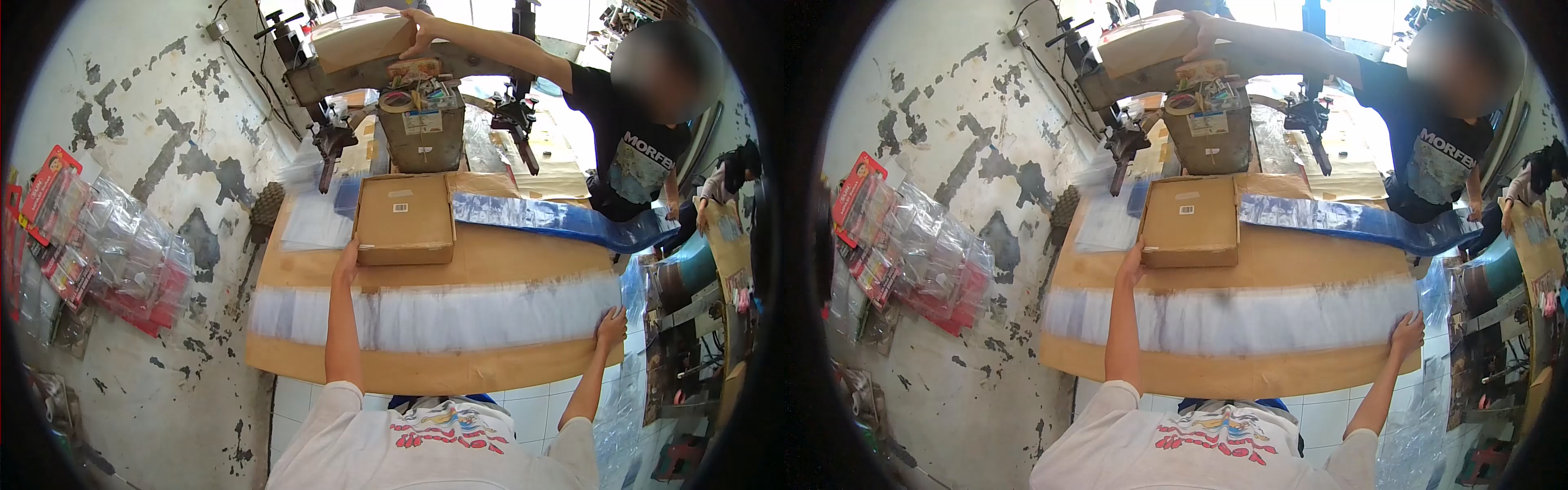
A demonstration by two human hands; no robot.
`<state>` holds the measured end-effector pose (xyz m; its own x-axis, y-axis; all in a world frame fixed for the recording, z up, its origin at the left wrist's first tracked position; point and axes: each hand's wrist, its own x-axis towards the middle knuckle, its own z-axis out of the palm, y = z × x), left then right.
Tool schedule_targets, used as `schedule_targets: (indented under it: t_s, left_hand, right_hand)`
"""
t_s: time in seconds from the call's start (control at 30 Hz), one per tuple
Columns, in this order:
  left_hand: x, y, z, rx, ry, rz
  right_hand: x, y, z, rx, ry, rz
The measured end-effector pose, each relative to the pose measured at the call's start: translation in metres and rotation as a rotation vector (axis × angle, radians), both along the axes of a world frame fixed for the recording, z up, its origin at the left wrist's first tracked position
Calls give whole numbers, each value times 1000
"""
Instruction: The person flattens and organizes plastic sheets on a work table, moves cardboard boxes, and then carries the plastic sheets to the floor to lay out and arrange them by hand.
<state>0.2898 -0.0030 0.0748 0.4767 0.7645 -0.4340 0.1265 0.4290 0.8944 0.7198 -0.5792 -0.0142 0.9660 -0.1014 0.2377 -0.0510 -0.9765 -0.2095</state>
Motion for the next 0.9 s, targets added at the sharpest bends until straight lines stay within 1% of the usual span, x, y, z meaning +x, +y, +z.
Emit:
schedule_targets:
  t_s: [0.03,0.17,0.33,0.43,0.53,0.67,0.73,0.87,0.9]
  left_hand:
    - [0,-5,5,-14,-28,14]
    - [-1,-9,-4,32,-30,74]
    - [1,-39,15,137,8,135]
    - [-1,-58,28,183,-51,113]
    - [-2,-71,36,170,-61,159]
    - [-8,-73,30,43,-172,110]
    - [-1,-89,46,30,-214,63]
    - [12,-102,58,38,-221,65]
    - [18,-106,67,39,-212,67]
  right_hand:
    - [0,0,0,5,-1,5]
    - [3,0,-6,3,-29,-7]
    - [5,-2,-9,13,-20,-4]
    - [5,-2,-10,1,-43,6]
    - [5,-1,-9,0,-42,-12]
    - [0,-1,0,-6,18,-14]
    - [1,-1,-1,15,5,-9]
    - [3,-3,-6,8,-11,-6]
    - [3,-4,-6,13,-10,1]
